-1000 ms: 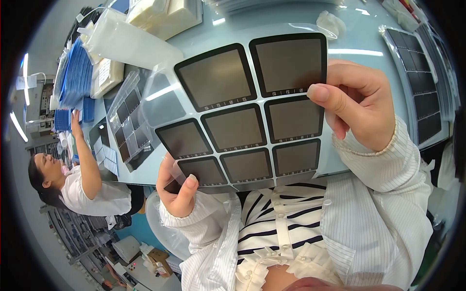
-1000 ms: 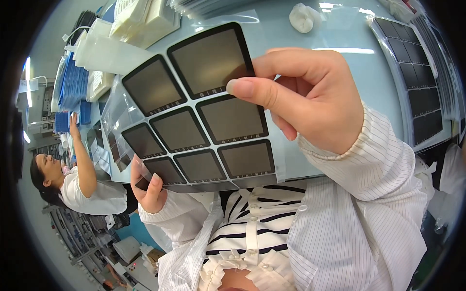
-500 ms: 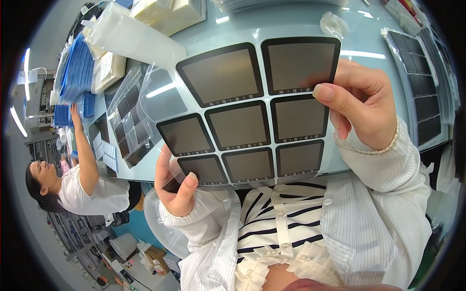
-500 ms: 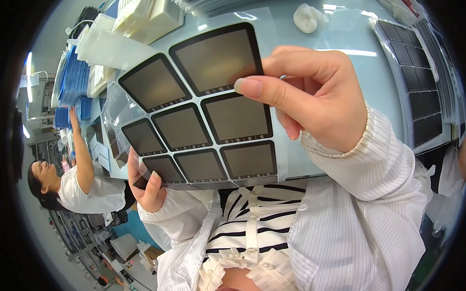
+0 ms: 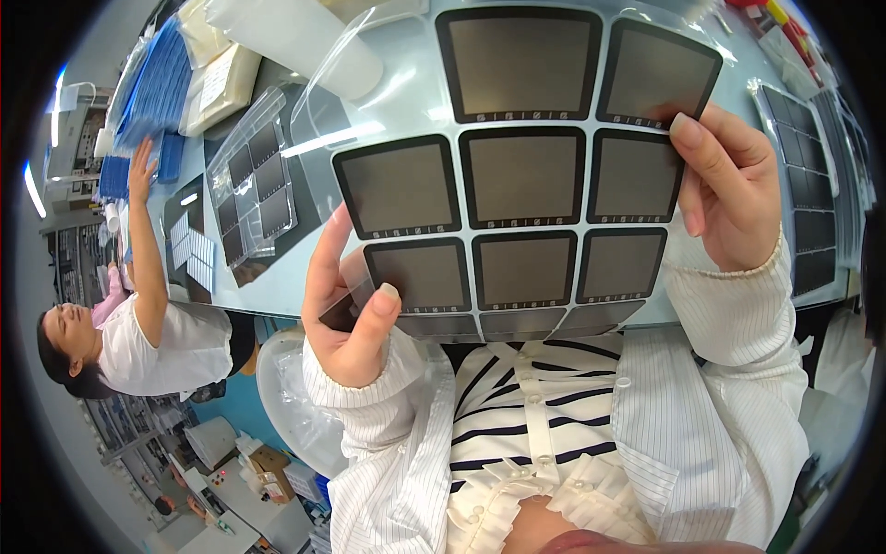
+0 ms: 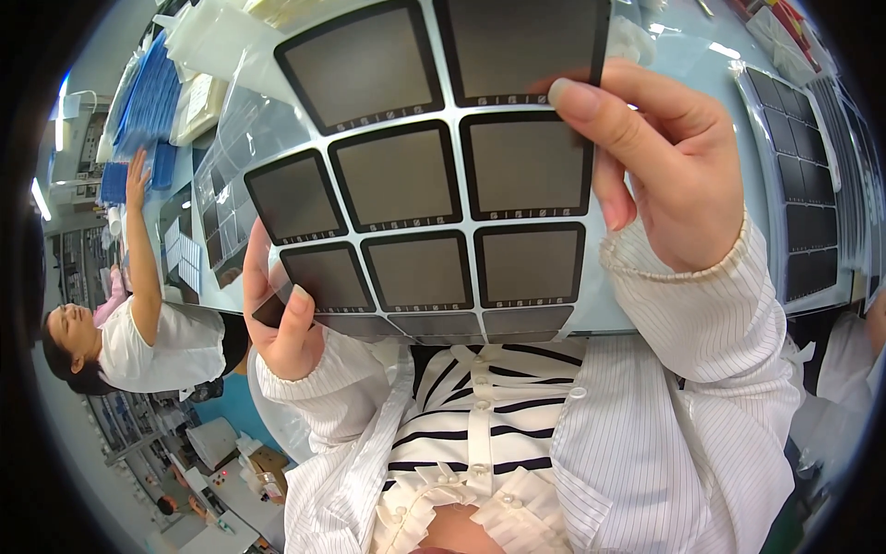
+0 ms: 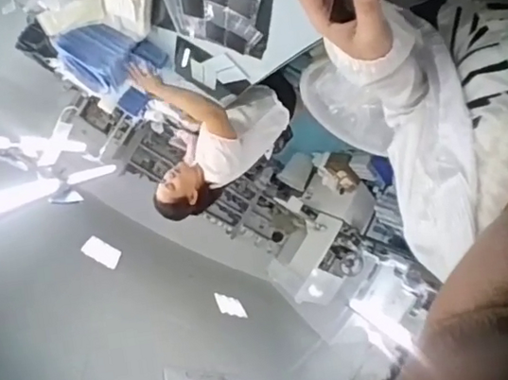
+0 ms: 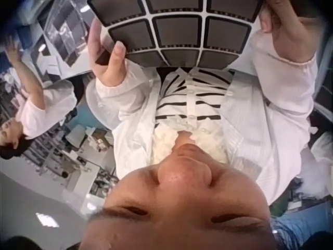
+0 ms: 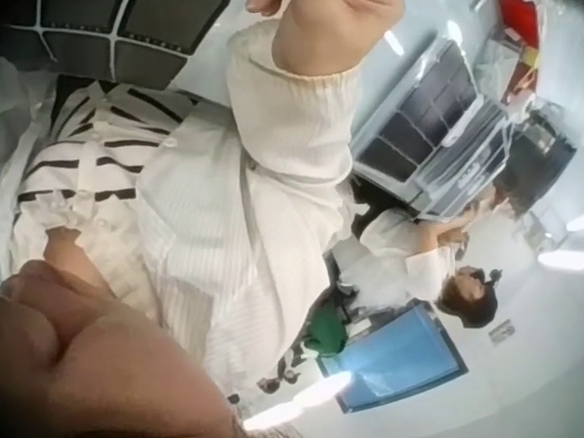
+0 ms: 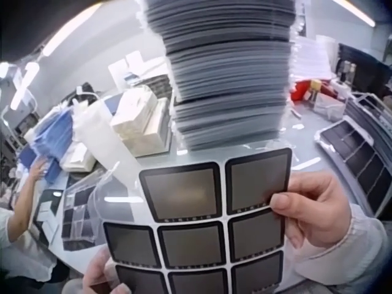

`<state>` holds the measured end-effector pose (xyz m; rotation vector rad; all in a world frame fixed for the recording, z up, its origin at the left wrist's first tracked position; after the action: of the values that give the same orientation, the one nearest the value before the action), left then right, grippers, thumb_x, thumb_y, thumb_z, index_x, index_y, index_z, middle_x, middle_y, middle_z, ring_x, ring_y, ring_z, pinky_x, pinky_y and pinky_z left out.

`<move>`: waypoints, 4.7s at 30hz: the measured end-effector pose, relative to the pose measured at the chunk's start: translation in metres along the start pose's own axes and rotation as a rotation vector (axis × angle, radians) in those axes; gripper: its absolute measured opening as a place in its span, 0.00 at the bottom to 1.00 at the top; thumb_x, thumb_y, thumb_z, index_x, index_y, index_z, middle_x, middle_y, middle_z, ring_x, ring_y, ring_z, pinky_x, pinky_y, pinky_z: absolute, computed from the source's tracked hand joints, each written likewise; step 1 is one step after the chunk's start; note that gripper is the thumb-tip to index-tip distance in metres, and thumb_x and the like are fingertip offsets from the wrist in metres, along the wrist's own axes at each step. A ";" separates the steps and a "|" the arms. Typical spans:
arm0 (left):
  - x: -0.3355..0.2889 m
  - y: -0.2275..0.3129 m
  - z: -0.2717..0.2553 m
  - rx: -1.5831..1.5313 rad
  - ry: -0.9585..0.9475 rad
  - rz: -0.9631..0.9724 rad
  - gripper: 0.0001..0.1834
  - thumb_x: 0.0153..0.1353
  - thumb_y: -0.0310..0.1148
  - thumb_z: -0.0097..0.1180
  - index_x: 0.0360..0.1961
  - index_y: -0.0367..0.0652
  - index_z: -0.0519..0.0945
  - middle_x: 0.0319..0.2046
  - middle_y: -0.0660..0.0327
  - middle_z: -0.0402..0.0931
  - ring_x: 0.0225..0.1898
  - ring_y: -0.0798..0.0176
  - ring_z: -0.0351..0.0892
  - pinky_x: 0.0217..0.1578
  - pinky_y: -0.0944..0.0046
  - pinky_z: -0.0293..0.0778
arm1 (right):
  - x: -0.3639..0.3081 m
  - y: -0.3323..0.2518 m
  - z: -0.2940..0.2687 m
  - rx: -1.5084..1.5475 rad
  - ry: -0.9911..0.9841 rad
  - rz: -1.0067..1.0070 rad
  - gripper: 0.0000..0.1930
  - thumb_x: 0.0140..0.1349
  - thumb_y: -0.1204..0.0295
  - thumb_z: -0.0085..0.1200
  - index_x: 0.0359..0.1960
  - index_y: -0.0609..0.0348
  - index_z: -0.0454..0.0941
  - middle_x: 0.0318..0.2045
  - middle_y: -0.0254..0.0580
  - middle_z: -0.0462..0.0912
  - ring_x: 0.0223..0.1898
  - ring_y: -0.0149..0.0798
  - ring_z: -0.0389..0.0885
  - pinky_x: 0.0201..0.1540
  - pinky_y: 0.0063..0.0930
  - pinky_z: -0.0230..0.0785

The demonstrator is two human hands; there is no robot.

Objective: Inspecting and wiping down electronic panels at a manufacturing workbench.

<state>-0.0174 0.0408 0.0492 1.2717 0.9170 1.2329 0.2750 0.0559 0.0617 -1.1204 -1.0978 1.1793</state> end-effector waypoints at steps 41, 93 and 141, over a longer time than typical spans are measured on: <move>0.000 -0.002 -0.015 0.156 -0.141 -0.019 0.30 0.57 0.30 0.56 0.60 0.31 0.62 0.25 0.68 0.69 0.25 0.76 0.63 0.30 0.78 0.59 | 0.016 0.030 0.006 -0.067 -0.299 0.323 0.20 0.41 0.73 0.64 0.40 0.58 0.78 0.35 0.38 0.81 0.36 0.31 0.79 0.43 0.25 0.68; -0.009 -0.040 0.018 -0.665 -0.715 -0.025 0.12 0.54 0.33 0.61 0.23 0.35 0.78 0.23 0.57 0.75 0.29 0.61 0.74 0.33 0.64 0.69 | 0.002 0.062 0.034 0.352 -0.308 0.398 0.22 0.48 0.76 0.60 0.47 0.62 0.72 0.38 0.40 0.78 0.40 0.36 0.77 0.47 0.29 0.67; 0.003 0.010 0.054 1.002 -0.083 0.259 0.27 0.44 0.39 0.70 0.38 0.34 0.69 0.23 0.60 0.68 0.23 0.65 0.69 0.26 0.69 0.68 | -0.037 0.040 0.056 0.043 -0.370 0.295 0.18 0.58 0.67 0.54 0.47 0.66 0.72 0.29 0.35 0.80 0.18 0.20 0.71 0.16 0.13 0.58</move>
<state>0.0343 0.0326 0.0660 2.2596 1.4130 0.8883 0.2129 0.0245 0.0272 -1.0809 -1.2027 1.6853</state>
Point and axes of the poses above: each hand's wrist, its own x-axis towards the middle knuckle, its own z-axis out of the palm, y = z × x, the point moved 4 cm from there along x, towards the middle knuckle
